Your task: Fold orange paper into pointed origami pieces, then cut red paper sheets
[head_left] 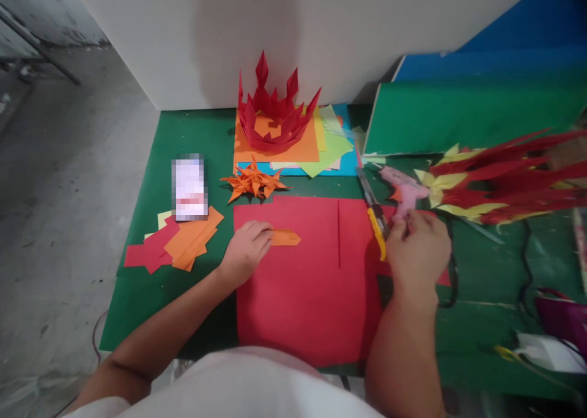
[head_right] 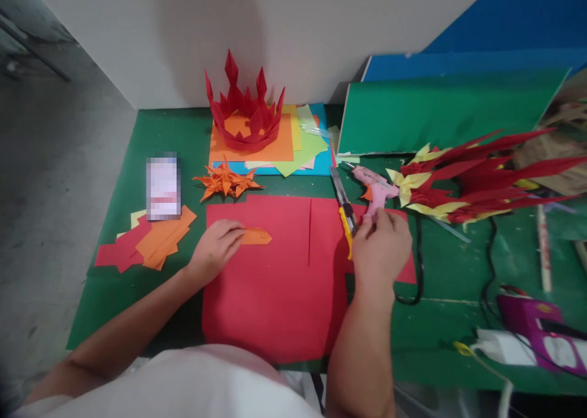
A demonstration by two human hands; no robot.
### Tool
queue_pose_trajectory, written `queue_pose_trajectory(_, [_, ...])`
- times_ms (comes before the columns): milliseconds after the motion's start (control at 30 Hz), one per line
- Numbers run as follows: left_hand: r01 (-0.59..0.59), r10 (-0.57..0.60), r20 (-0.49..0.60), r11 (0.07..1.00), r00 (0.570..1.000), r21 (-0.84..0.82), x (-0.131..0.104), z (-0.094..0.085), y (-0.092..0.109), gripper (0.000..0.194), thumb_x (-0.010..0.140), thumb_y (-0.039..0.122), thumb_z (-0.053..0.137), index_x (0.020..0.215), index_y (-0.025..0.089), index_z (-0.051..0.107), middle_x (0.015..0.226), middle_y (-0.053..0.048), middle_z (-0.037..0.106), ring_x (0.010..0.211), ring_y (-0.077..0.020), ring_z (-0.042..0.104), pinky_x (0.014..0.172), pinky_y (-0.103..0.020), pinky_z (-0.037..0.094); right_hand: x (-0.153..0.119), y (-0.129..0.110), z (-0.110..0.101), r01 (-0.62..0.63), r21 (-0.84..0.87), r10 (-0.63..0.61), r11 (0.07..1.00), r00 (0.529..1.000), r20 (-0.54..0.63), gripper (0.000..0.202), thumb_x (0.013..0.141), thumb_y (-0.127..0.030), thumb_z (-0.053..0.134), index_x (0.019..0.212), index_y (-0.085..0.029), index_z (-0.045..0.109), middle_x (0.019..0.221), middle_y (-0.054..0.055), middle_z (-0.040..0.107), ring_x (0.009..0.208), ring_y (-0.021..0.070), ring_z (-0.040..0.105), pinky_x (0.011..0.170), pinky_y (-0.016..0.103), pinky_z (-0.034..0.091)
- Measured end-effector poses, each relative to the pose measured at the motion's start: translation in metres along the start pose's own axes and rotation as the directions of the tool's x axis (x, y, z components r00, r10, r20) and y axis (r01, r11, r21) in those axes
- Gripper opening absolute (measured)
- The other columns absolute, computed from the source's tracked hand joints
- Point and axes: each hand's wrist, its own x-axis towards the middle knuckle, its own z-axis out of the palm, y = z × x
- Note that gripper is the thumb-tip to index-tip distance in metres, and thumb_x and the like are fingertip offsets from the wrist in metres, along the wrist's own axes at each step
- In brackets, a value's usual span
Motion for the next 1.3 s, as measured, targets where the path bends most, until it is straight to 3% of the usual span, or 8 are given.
queue_pose_trajectory(233, [0.011,-0.012,-0.034,0.999,0.999,-0.032,-0.001,0.001,-0.001,0.017,0.093,0.019,0.046,0.101,0.016,0.061,0.102,-0.009,0.064,0.094,-0.0199,0.061,0.085,-0.038,0.051,0.001,0.001,-0.002,-0.053,-0.005,0.053,0.999,0.996,0.071,0.042,0.086,-0.031,0.044,0.118,-0.011,0.062,0.101,0.023,0.061,0.100,0.0381,0.054,0.080,0.049,0.041])
queue_pose_trajectory(333, [0.020,-0.022,-0.040,0.998,0.999,-0.053,-0.002,0.001,-0.001,0.015,0.092,0.017,0.049,0.101,0.016,0.059,0.101,-0.009,0.064,0.095,-0.0205,0.060,0.085,-0.038,0.051,-0.005,-0.022,-0.008,-0.030,0.010,0.031,0.999,0.999,-0.036,0.051,0.084,-0.033,0.048,0.130,-0.011,0.052,0.116,0.025,0.054,0.107,0.0404,0.050,0.083,0.054,0.039])
queue_pose_trajectory(400, [0.035,-0.038,-0.035,0.996,0.999,-0.078,-0.002,0.001,-0.002,0.013,0.091,0.017,0.050,0.100,0.016,0.059,0.102,-0.010,0.063,0.096,-0.0210,0.060,0.087,-0.039,0.051,-0.011,-0.048,-0.012,0.099,0.120,-0.103,0.988,0.994,0.027,0.044,0.087,-0.031,0.047,0.127,-0.013,0.054,0.112,0.021,0.058,0.106,0.0362,0.052,0.086,0.052,0.040])
queue_pose_trajectory(533, [0.095,-0.098,-0.012,0.985,0.995,-0.144,-0.002,0.001,-0.005,0.011,0.090,0.018,0.052,0.099,0.016,0.058,0.108,-0.010,0.060,0.103,-0.0208,0.059,0.092,-0.038,0.049,-0.027,-0.103,-0.011,0.277,0.460,-0.442,0.844,0.845,0.301,0.028,0.091,-0.028,0.047,0.112,-0.021,0.064,0.105,0.012,0.064,0.098,0.0267,0.057,0.088,0.042,0.044])
queue_pose_trajectory(600, [0.112,-0.114,-0.008,0.980,0.993,-0.163,-0.002,0.002,-0.006,0.011,0.090,0.019,0.053,0.099,0.017,0.058,0.109,-0.010,0.059,0.104,-0.0204,0.058,0.093,-0.037,0.048,-0.035,-0.120,-0.005,0.300,0.510,-0.517,0.806,0.777,0.359,0.028,0.091,-0.026,0.048,0.114,-0.021,0.063,0.105,0.011,0.064,0.096,0.0262,0.057,0.086,0.041,0.046])
queue_pose_trajectory(733, [0.099,-0.102,-0.009,0.982,0.995,-0.164,-0.002,0.001,-0.005,0.009,0.090,0.018,0.052,0.096,0.017,0.059,0.106,-0.009,0.059,0.102,-0.0199,0.058,0.092,-0.036,0.048,-0.041,-0.129,0.006,0.307,0.516,-0.542,0.800,0.739,0.400,0.027,0.091,-0.020,0.048,0.112,-0.019,0.063,0.101,0.012,0.063,0.091,0.0262,0.057,0.080,0.040,0.048])
queue_pose_trajectory(1033, [-0.010,0.003,-0.065,0.994,0.998,-0.110,0.001,-0.002,-0.004,0.014,0.092,0.019,0.050,0.089,0.016,0.064,0.092,-0.005,0.067,0.083,-0.0159,0.060,0.079,-0.031,0.049,-0.050,-0.125,0.014,0.437,0.542,-0.600,0.718,0.783,0.163,0.024,0.095,-0.023,0.046,0.087,-0.016,0.067,0.082,0.008,0.065,0.078,0.0197,0.059,0.070,0.031,0.048])
queue_pose_trajectory(1300, [-0.055,0.063,-0.134,0.997,0.989,0.063,-0.008,0.002,-0.002,0.021,0.096,0.019,0.042,0.095,0.015,0.063,0.091,-0.007,0.068,0.086,-0.0170,0.063,0.080,-0.030,0.051,-0.056,-0.123,0.018,0.529,0.450,-0.632,0.719,0.768,0.108,0.025,0.096,-0.022,0.043,0.083,-0.016,0.064,0.083,0.007,0.067,0.075,0.0168,0.059,0.065,0.027,0.045])
